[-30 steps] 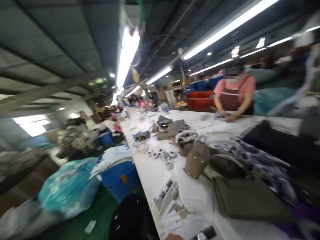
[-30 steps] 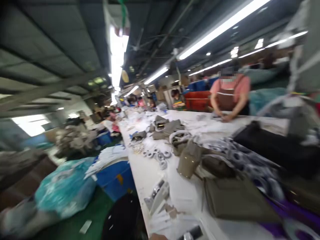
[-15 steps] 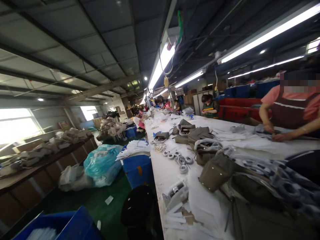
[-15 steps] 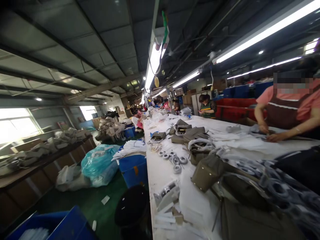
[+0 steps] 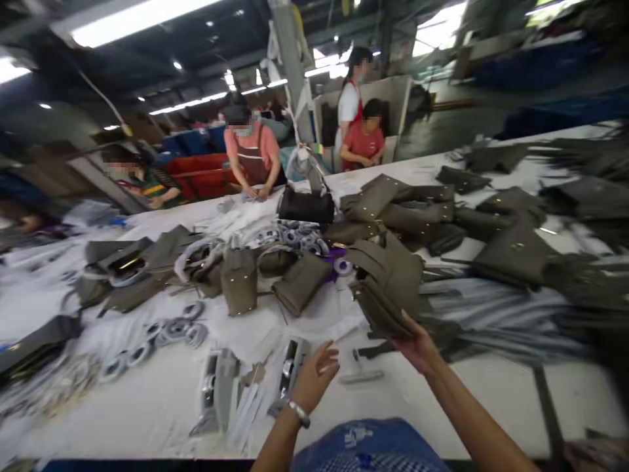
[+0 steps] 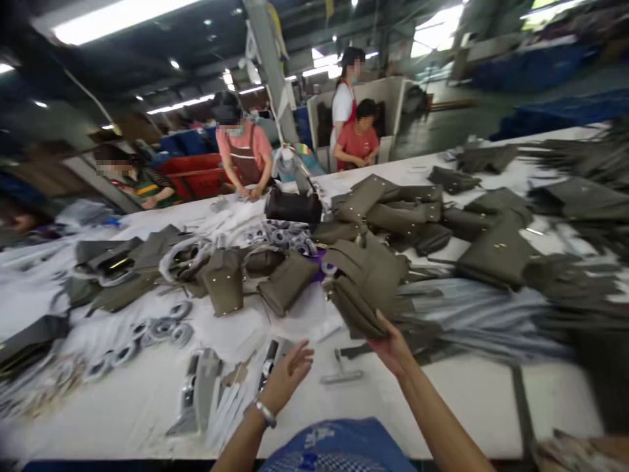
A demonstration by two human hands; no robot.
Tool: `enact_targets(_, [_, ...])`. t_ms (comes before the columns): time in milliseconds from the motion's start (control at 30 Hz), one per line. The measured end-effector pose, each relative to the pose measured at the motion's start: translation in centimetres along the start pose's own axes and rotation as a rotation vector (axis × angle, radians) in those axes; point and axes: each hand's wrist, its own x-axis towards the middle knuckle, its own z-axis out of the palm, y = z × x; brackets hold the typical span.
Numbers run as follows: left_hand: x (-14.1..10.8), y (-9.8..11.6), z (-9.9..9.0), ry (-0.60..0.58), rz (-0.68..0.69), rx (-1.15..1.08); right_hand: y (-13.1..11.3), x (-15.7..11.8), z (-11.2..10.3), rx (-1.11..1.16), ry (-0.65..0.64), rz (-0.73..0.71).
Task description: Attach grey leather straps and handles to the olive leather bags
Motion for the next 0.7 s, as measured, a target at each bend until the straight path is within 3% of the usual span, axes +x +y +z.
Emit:
enact_targets(67, [1.7,1.8,1.3,-0.056,0.070,-0.162,3.6,-3.0,0.5,-0.004,-0.054,0.000])
enact_targets(167, [2.1,2.7,2.4,0.070,0.052,-0.290,8.0,-5.7,1.9,-0.109,-0.158,-0.066])
enact_targets(233, [1.5,2.1,2.1,0.139,-0.009,-0.322,9.6,-6.7,1.9,-0.212,-0.217,-0.102])
enact_targets(333, [0.7,0.4,0.3,0.096,-0.043,-0.235,10.4,-7.6,0.4,-0.352,-0.243,-0.096])
enact_targets(400, [0.5,-0.7,-1.1,0.054,0.002,-0.108,10.7,-8.0,-1.3,-0.322,-0.154,-0.084])
enact_targets(500, [0.5,-1.8,-2.4,-0.010,0.183,0.087,11.4,-8.6,-3.7,-0.194,0.053,-0.129])
enact_targets(633, [-1.4,-2.0,-1.5,-0.083,0.398,0.285,11.4,-8.5,-4.7,-0.299,0.217,-0.171])
enact_targets(700, [-2.7,-1.6,-0.5,-0.224,0.506,0.411,10.2,-7.8,-4.3,-0.455,0.217,-0.203])
